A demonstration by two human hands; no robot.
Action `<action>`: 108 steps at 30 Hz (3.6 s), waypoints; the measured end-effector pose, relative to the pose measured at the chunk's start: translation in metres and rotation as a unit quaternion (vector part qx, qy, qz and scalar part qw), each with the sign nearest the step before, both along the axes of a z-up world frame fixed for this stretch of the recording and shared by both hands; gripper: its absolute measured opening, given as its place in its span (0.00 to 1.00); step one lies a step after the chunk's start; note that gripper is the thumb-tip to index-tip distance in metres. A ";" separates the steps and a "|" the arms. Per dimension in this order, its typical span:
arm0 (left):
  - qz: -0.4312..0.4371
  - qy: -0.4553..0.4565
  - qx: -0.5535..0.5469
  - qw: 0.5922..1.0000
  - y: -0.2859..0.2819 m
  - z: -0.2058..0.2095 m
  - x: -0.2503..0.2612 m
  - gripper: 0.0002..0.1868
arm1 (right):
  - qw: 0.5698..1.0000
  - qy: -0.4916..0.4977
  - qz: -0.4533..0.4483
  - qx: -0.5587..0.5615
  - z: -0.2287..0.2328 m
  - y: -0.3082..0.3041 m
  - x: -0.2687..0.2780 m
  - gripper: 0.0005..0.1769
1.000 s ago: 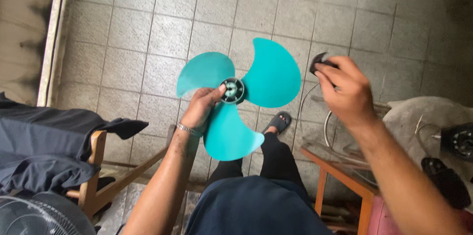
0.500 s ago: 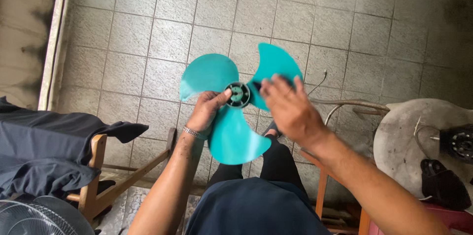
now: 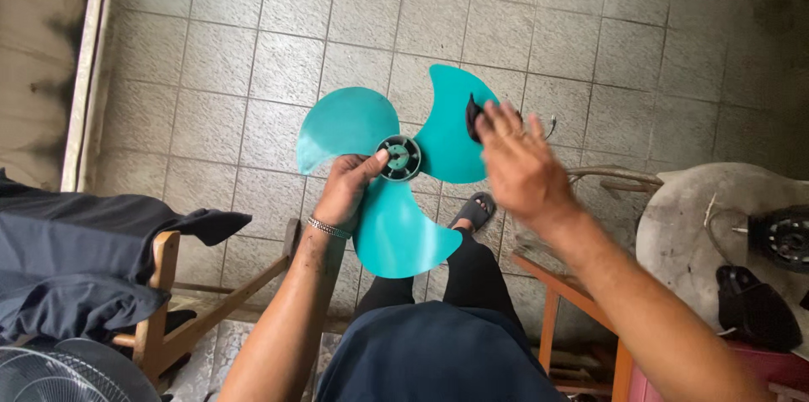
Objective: The person cleans a teal fan blade by spraying it with a cleaning solution and wiping it with a cloth. They rotate the blade to clean different sections and repeat the spray-and-wipe cycle multiple times.
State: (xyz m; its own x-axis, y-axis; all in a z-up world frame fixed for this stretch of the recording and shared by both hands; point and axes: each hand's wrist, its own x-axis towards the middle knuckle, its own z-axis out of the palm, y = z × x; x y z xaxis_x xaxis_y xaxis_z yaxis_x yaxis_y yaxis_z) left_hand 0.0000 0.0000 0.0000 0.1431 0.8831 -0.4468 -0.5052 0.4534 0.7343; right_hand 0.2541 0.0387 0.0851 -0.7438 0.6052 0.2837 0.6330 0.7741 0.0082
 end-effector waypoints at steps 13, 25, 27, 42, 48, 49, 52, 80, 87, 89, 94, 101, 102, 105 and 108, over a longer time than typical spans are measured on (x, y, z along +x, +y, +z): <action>-0.057 0.066 0.031 0.996 -0.003 0.012 0.004 0.13 | 0.917 0.231 -0.108 -0.307 0.002 0.038 0.002 0.18; 0.110 0.013 0.025 0.994 -0.015 -0.083 -0.016 0.16 | 0.825 0.354 -0.267 -0.350 -0.069 -0.037 -0.010 0.13; 0.130 -0.036 0.049 0.990 -0.006 -0.090 -0.020 0.23 | 0.838 0.396 -0.222 -0.304 -0.073 -0.054 -0.014 0.11; 0.003 0.097 0.058 0.994 0.020 -0.018 0.014 0.17 | 0.979 0.157 -0.125 -0.029 0.012 0.037 -0.004 0.07; -0.023 0.167 0.059 0.984 0.018 -0.035 0.009 0.20 | 0.991 0.113 0.068 0.001 -0.003 0.013 -0.022 0.08; -0.028 0.180 0.055 0.982 0.019 -0.036 0.005 0.20 | 0.987 0.135 0.083 -0.012 -0.002 0.014 -0.021 0.08; -0.036 0.202 0.032 0.978 0.009 -0.037 0.004 0.19 | 0.950 0.238 -0.148 -0.141 0.000 0.042 -0.010 0.04; -0.087 0.188 0.103 0.973 0.015 -0.058 -0.028 0.23 | 0.956 0.242 -0.154 -0.052 -0.009 0.039 0.038 0.06; -0.119 0.122 0.049 0.984 0.020 -0.045 -0.027 0.20 | 0.929 0.263 -0.255 -0.045 -0.042 0.038 0.052 0.02; -0.104 0.112 0.120 0.981 0.020 -0.043 -0.024 0.18 | 0.932 0.300 -0.204 -0.012 -0.012 0.039 0.054 0.03; -0.151 0.200 0.075 0.965 0.026 -0.045 -0.021 0.20 | 0.978 0.184 0.023 -0.090 -0.003 -0.001 0.022 0.08; -0.154 0.221 0.072 0.960 0.026 -0.035 -0.015 0.21 | 0.965 0.229 -0.113 -0.052 0.000 0.029 0.046 0.06; -0.164 0.249 0.032 0.954 0.019 -0.034 -0.014 0.22 | 0.984 0.172 -0.026 -0.042 -0.005 0.015 0.041 0.06; -0.202 0.322 0.094 0.920 0.020 -0.025 -0.008 0.23 | 0.985 0.132 -0.079 -0.074 -0.014 0.037 0.040 0.04; -0.188 0.175 0.120 0.959 0.021 -0.018 -0.004 0.21 | 0.952 0.214 -0.174 -0.132 -0.006 0.037 0.049 0.05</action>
State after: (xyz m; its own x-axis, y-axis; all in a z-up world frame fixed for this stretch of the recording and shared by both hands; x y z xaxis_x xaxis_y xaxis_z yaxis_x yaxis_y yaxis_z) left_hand -0.0045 0.0213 -0.0184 0.3491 0.8821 -0.3164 -0.0424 0.3522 0.9350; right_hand 0.3026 0.0761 0.0791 -0.3352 0.8863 0.3197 0.7535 0.4558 -0.4737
